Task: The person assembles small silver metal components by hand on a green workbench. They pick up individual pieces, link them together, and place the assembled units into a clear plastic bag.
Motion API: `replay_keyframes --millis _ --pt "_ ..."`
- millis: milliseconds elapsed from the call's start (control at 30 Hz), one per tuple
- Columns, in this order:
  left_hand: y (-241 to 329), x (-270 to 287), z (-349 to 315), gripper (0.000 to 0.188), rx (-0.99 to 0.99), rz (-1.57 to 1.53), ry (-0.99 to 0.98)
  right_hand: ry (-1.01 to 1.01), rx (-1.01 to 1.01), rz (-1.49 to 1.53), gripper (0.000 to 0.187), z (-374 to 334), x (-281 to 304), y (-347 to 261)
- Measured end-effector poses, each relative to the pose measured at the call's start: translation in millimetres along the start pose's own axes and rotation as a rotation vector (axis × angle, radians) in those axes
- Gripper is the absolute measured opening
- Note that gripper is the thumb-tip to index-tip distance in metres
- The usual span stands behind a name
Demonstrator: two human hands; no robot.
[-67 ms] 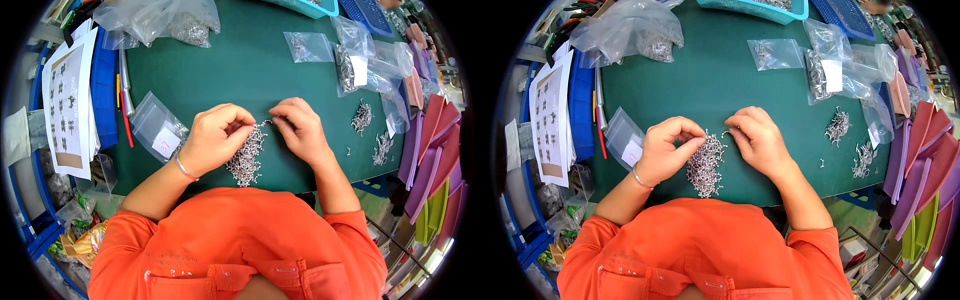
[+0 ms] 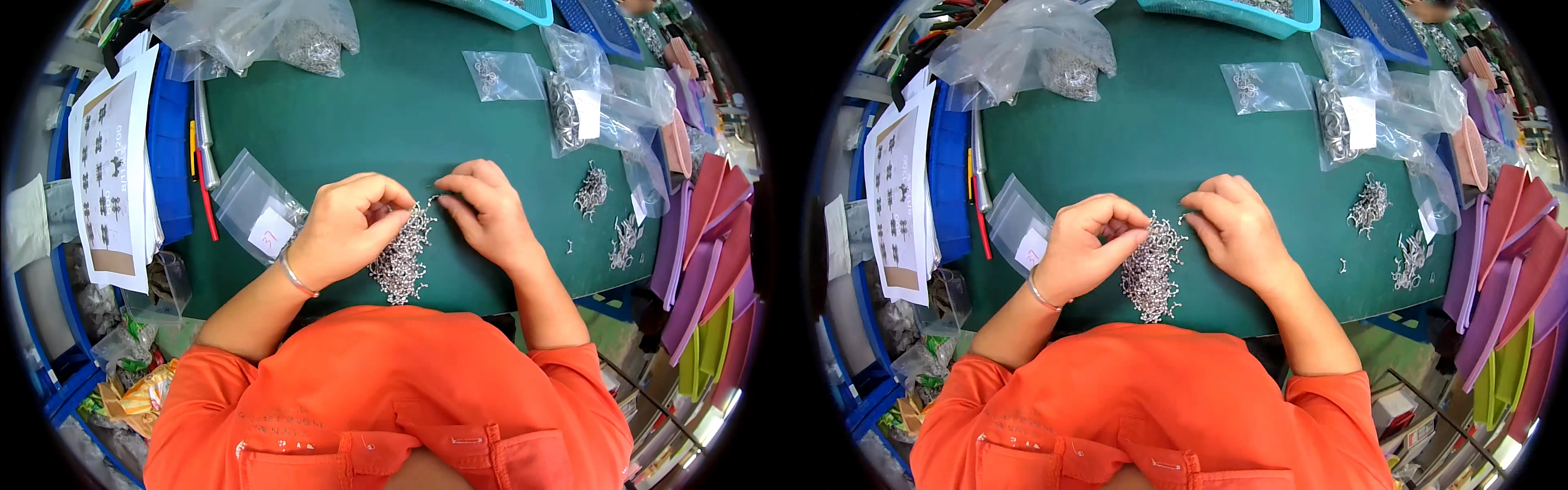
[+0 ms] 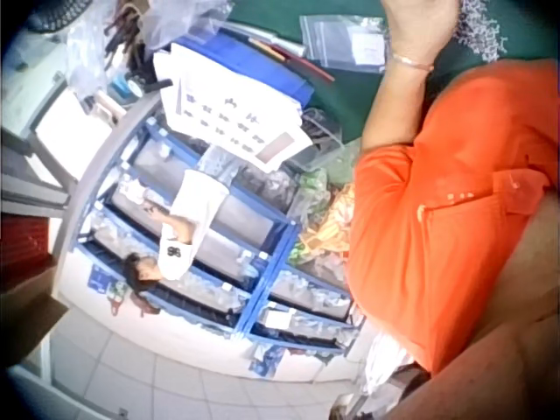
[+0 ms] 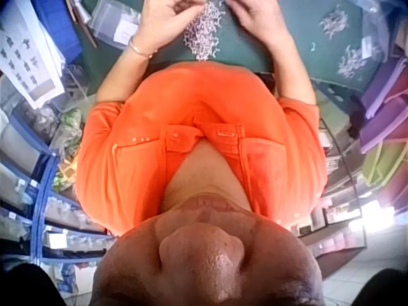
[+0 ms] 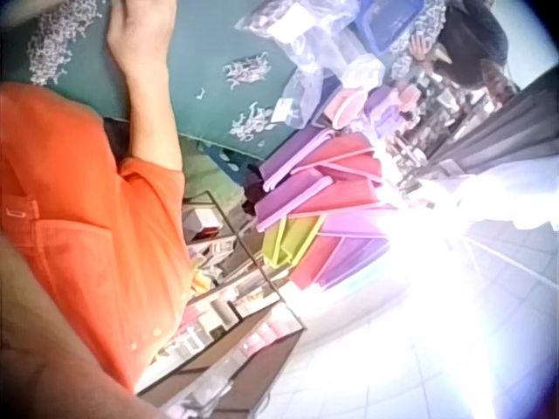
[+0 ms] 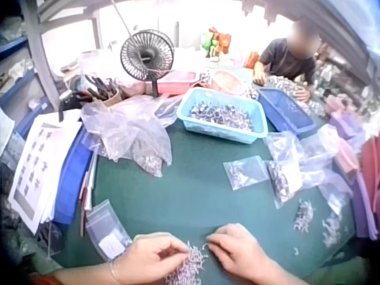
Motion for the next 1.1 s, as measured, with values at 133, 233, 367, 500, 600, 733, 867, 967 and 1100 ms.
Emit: replay_keyframes --millis 133,233,367,500,600,733,867,967,1100 --pt "-20 -4 -7 0.011 0.075 0.049 -0.098 -0.029 0.096 -0.276 0.011 -3 -11 -10" --pt "-17 -3 -7 0.013 0.04 0.102 -0.095 0.01 0.152 -0.328 0.011 -5 -11 -13" --pt "-34 -3 -7 0.017 0.163 -0.116 -0.003 0.075 0.099 -0.11 0.016 -9 -3 -15" --pt "-30 -17 -7 0.016 0.29 -0.491 -0.032 0.193 0.141 0.152 0.023 -9 10 -33" --pt "-31 -22 -7 0.016 0.312 -0.643 -0.062 0.195 0.216 0.194 0.023 -10 17 -49" --pt "-36 -22 -6 0.016 0.231 -0.692 -0.048 0.156 0.239 0.287 0.022 -14 14 -52" --pt "-37 -27 -7 0.014 0.31 -0.773 -0.073 0.108 0.234 0.345 0.021 -14 13 -50" --pt "-38 -29 -8 0.014 0.293 -0.776 -0.109 0.06 0.146 0.419 0.019 -14 11 -43" --pt "-37 -23 -9 0.013 0.264 -0.766 -0.047 0.073 0.054 0.203 0.015 -5 21 -29"
Point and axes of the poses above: each hand's wrist, its own z-axis towards the middle knuckle, its own x-axis out of the back of the hand, y = z × x, the point moved 10 cm from there along z, towards the middle knuckle, and after that the axes turned 6 degrees about -z, right-handed, at the moved point
